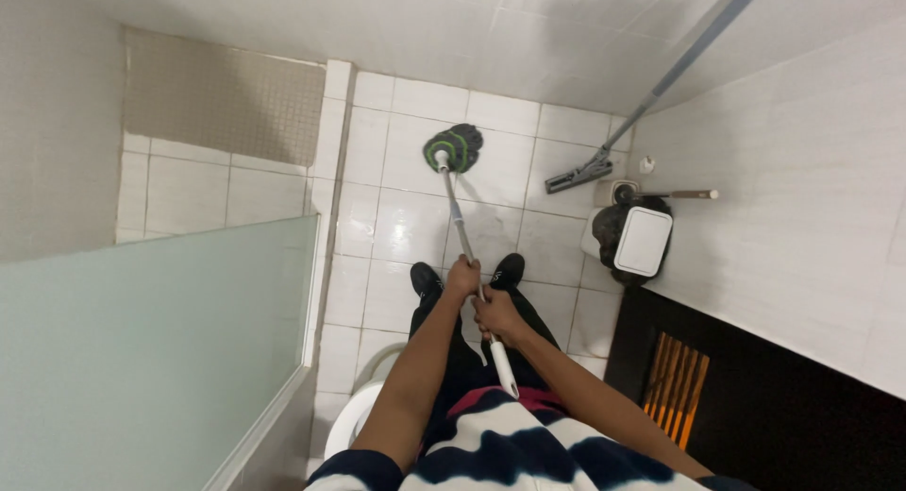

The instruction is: The person mops the tiled bathroom floor using a green spin mop. They move the mop back and forth across the floor, cleaning the area around the toilet, sink, and shower stall.

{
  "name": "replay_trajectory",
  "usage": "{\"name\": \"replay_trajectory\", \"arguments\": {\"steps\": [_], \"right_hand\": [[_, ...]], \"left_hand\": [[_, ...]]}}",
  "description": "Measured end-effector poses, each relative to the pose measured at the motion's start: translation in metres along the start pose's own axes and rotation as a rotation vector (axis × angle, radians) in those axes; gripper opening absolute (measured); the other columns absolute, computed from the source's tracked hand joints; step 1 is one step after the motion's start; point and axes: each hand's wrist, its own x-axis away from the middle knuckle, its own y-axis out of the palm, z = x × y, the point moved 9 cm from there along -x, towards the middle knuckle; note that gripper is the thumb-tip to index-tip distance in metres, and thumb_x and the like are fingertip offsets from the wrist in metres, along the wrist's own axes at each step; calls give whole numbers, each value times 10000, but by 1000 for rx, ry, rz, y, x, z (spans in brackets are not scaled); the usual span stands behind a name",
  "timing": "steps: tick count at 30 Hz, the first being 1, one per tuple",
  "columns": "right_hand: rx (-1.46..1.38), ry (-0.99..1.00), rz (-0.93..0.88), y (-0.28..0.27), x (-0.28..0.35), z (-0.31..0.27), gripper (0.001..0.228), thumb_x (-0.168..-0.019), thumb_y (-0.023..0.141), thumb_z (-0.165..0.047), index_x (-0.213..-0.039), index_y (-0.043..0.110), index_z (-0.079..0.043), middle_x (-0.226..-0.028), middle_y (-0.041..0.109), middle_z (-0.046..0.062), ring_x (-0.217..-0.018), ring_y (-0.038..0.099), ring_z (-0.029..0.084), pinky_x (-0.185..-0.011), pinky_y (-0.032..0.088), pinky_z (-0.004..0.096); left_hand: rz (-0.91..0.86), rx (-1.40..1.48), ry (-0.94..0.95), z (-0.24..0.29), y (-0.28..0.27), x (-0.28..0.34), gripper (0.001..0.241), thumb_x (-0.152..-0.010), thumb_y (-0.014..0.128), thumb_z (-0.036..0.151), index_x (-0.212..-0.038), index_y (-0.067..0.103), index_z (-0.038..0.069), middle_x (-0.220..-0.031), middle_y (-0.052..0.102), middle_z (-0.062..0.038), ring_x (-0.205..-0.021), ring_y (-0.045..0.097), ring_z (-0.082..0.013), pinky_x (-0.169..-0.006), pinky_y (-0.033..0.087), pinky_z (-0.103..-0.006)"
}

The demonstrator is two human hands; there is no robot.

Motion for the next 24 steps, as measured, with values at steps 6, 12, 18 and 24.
{"name": "replay_trajectory", "arguments": {"steps": [6, 12, 18, 24], "right_hand": [[188, -63, -163, 31, -24, -28, 241, -1035, 521, -210, -1176, 631, -49, -673, 580, 67, -516, 543, 148, -367, 489, 274], [379, -38, -179, 20, -34, -48, 540, -1003, 610, -253, -1499, 495, -73, -723, 642, 97, -525, 574, 145, -393, 544, 274], [219, -16, -108, -31, -53, -12, 596, -990, 650, -224, -1526, 453, -51, -710, 626, 107, -483, 552, 167, -339, 482, 282], [100, -19, 55, -92, -12, 10, 526, -997, 655, -203, -1491, 515, -89, -645, 600, 102, -427, 541, 178, -279, 456, 308]], "left_hand": [[155, 69, -48, -58, -47, -38, 609, -1043, 377, 380, -1427, 473, -82, -1430, 546, -323, -1348, 519, -454, -1142, 423, -555], [258, 223, -175, -31, -70, 19, 600, -1033, 394, 420, -1417, 474, -34, -1439, 560, -260, -1363, 528, -378, -1137, 437, -489], [212, 164, -168, -49, -8, -50, 582, -1031, 409, 413, -1418, 467, -17, -1446, 549, -242, -1374, 515, -379, -1132, 443, -489], [79, 134, -87, 20, 51, -15, 578, -1041, 418, 356, -1443, 415, -58, -1443, 522, -312, -1359, 516, -424, -1124, 458, -519]]}}
